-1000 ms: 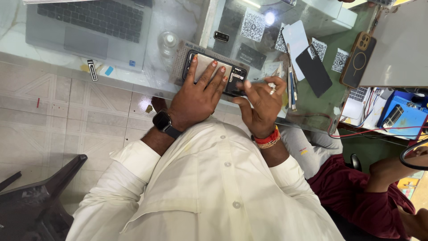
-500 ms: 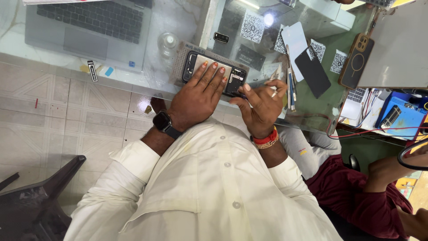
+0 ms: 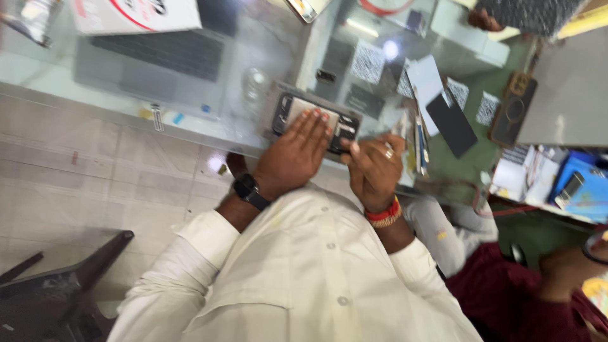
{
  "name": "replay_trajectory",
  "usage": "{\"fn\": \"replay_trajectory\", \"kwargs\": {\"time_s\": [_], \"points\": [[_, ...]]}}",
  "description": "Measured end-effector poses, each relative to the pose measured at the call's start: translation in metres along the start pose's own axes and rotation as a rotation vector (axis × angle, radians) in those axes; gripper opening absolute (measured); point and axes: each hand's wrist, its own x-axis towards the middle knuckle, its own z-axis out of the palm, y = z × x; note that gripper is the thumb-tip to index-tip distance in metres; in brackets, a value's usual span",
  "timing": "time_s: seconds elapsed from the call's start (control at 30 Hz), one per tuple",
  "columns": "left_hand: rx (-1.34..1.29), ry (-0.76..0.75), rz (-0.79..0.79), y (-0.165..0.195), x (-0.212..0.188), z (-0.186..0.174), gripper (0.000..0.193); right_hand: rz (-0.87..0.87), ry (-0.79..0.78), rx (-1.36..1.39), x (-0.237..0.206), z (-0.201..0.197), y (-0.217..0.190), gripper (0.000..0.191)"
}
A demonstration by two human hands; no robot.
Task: The person uses a screwdriver to loosen screws on the back of a disassembled mobile phone. They then use a small brush to clean the internal components and apply a liquid from a small bottle onto the phone's interior.
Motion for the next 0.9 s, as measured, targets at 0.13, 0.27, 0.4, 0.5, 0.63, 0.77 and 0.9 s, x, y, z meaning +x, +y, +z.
{"fn": "replay_trajectory", "kwargs": {"time_s": [0.13,0.27,0.4,0.5,0.63,0.77,0.9], "points": [[0.066,0.001,0.003,-0.0001,-0.0007,-0.0004,0.043,0.028,-0.005,0.027,0.0029,0.0002,-0.0028,0.047],[0.045,0.013,-0.013,-0.0007,-0.0005,0.0016,0.041,-0.026,0.007,-0.049,0.0012,-0.0002,-0.0044,0.039],[0.048,0.011,-0.013,0.0009,0.0005,-0.0007,0.040,-0.007,0.013,-0.021,0.0032,0.0018,-0.0017,0.046],[0.081,0.031,-0.003,0.0006,0.0023,-0.0036,0.037,-0.023,0.011,0.041,0.0045,0.0053,-0.0016,0.046],[0.050,-0.022,0.001,0.0021,0.0051,-0.0040,0.044,-0.006,0.037,-0.043,0.0010,0.0018,-0.0001,0.058],[0.078,-0.026,0.007,0.0001,0.0042,-0.0045,0.042,0.027,-0.033,0.114,-0.0009,0.0003,0.0037,0.047],[0.080,-0.034,0.009,0.0008,0.0046,-0.0041,0.042,0.018,0.034,-0.022,0.0004,-0.0025,0.0031,0.048]]}}
